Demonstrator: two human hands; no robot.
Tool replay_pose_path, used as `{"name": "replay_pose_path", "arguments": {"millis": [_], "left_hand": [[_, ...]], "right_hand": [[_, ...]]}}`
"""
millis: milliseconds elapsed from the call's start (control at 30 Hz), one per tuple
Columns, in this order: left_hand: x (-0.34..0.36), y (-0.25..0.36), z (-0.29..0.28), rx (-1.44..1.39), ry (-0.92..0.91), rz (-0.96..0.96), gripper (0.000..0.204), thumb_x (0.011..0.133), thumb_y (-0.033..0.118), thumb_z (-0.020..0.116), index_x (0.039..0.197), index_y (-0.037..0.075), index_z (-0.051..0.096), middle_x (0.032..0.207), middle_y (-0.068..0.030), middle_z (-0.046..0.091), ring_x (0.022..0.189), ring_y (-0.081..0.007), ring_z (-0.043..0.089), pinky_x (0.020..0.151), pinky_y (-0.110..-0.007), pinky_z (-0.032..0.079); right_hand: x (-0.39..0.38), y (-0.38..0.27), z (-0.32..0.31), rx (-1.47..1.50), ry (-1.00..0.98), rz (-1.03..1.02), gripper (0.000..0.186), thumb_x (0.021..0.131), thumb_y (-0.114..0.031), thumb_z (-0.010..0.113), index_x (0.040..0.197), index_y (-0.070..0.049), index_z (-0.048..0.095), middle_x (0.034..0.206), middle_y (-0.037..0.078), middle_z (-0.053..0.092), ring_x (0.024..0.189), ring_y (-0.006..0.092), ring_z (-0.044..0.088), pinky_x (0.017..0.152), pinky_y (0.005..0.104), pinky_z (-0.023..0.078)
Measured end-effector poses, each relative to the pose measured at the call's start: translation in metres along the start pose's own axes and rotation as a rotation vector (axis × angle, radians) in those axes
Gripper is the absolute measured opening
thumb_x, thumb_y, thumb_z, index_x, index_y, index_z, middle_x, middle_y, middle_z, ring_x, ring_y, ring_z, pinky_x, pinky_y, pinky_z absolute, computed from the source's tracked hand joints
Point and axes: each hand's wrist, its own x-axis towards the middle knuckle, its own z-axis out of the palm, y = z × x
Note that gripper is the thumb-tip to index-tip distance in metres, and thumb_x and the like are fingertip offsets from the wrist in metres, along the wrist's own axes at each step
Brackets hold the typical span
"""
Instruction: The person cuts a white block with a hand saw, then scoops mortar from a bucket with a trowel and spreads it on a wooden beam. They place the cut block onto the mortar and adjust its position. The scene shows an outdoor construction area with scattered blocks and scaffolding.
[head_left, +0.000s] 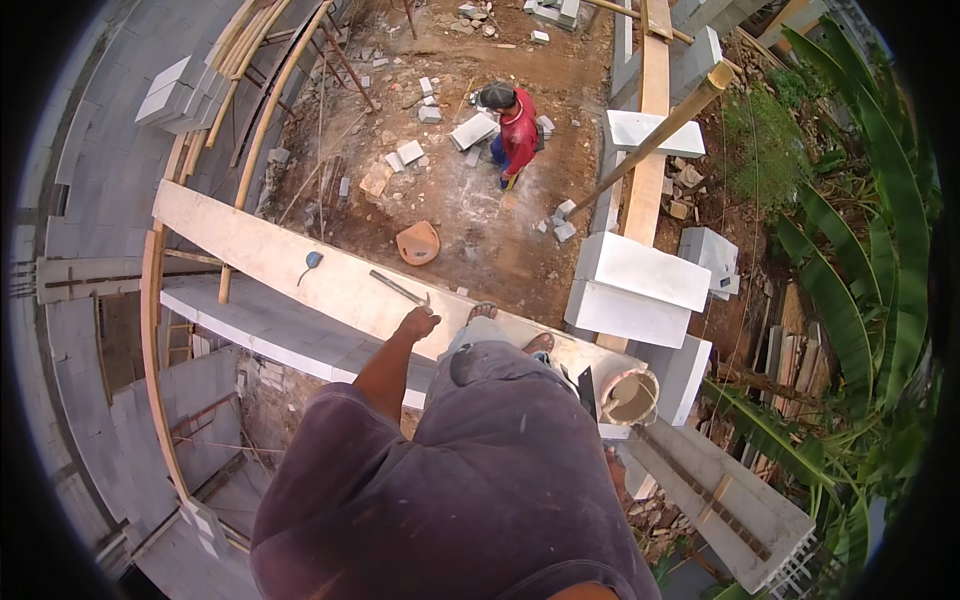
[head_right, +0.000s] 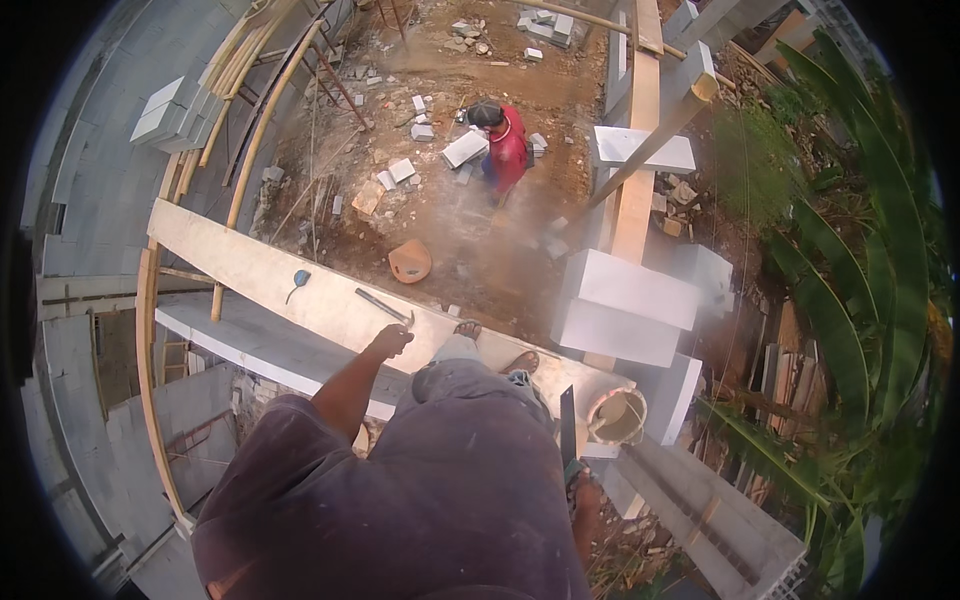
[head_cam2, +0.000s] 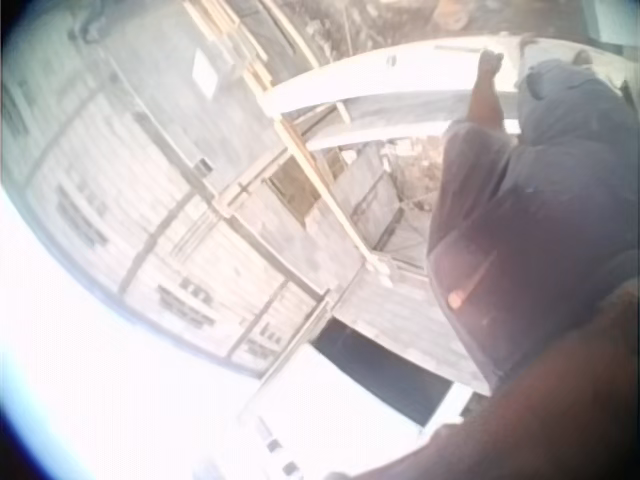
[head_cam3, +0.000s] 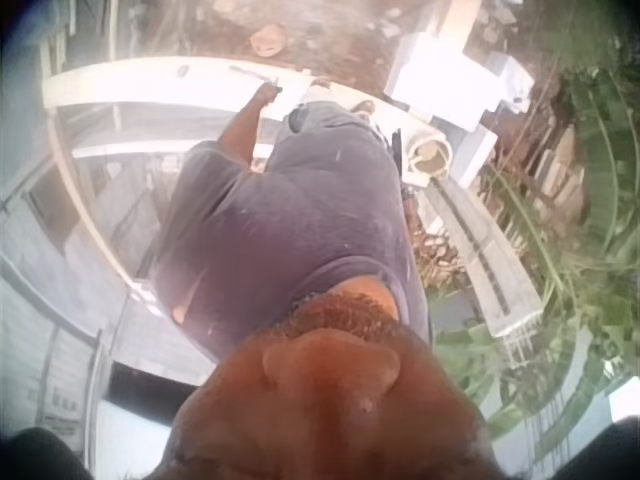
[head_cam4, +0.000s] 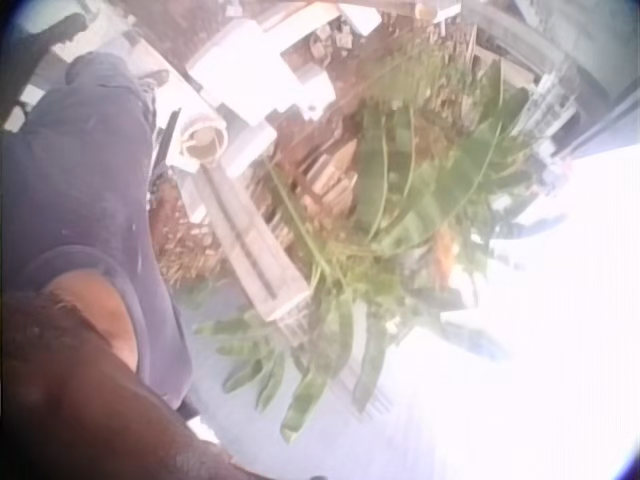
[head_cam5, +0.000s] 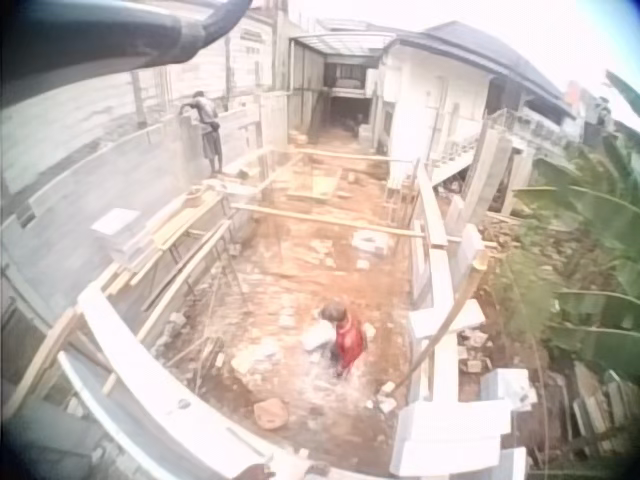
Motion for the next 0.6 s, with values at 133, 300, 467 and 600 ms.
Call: {"name": "replay_pose_path", "arguments": {"millis": [133, 300, 467, 600], "left_hand": [[0.041, 0.043, -0.033, -0.172, 0.168, 0.146, 0.040, 0.095, 0.031, 0.068, 0.125, 0.005, 0.068, 0.089, -0.0104, 0.070, 0.070, -0.0178, 0.065, 0.057, -0.033, 0.052], [0.028, 0.094, -0.048, -0.242, 0.216, 0.386, 0.042, 0.097, 0.030, 0.066, 0.131, 0.006, 0.065, 0.097, -0.0095, 0.069, 0.076, -0.0168, 0.064, 0.060, -0.033, 0.052], [-0.009, 0.087, -0.026, -0.291, -0.010, 0.211, 0.042, 0.096, 0.031, 0.067, 0.130, 0.006, 0.065, 0.099, -0.0105, 0.068, 0.078, -0.0170, 0.065, 0.058, -0.033, 0.051], [-0.009, -0.012, -0.021, -0.247, -0.010, 0.083, 0.040, 0.089, 0.030, 0.072, 0.115, -0.001, 0.071, 0.076, -0.0094, 0.067, 0.065, -0.0175, 0.064, 0.059, -0.035, 0.050]], "right_hand": [[-0.032, -0.072, -0.007, 0.140, -0.190, -0.072, 0.027, 0.093, -0.027, 0.067, 0.092, 0.001, 0.068, 0.072, 0.010, 0.066, 0.060, 0.0226, 0.064, 0.055, 0.0379, 0.052], [0.003, -0.075, 0.008, 0.499, -0.287, 0.102, 0.012, 0.092, -0.014, 0.063, 0.089, -0.002, 0.063, 0.072, 0.008, 0.062, 0.052, 0.0181, 0.058, 0.045, 0.0319, 0.047], [0.000, -0.059, 0.038, 0.678, -0.239, 0.160, 0.010, 0.094, -0.015, 0.063, 0.089, -0.007, 0.061, 0.068, 0.004, 0.058, 0.050, 0.0156, 0.055, 0.044, 0.0307, 0.045], [-0.010, -0.072, 0.060, 0.786, -0.317, 0.220, 0.013, 0.095, -0.017, 0.067, 0.087, -0.010, 0.059, 0.067, 0.001, 0.057, 0.049, 0.0153, 0.053, 0.046, 0.0306, 0.046]]}}
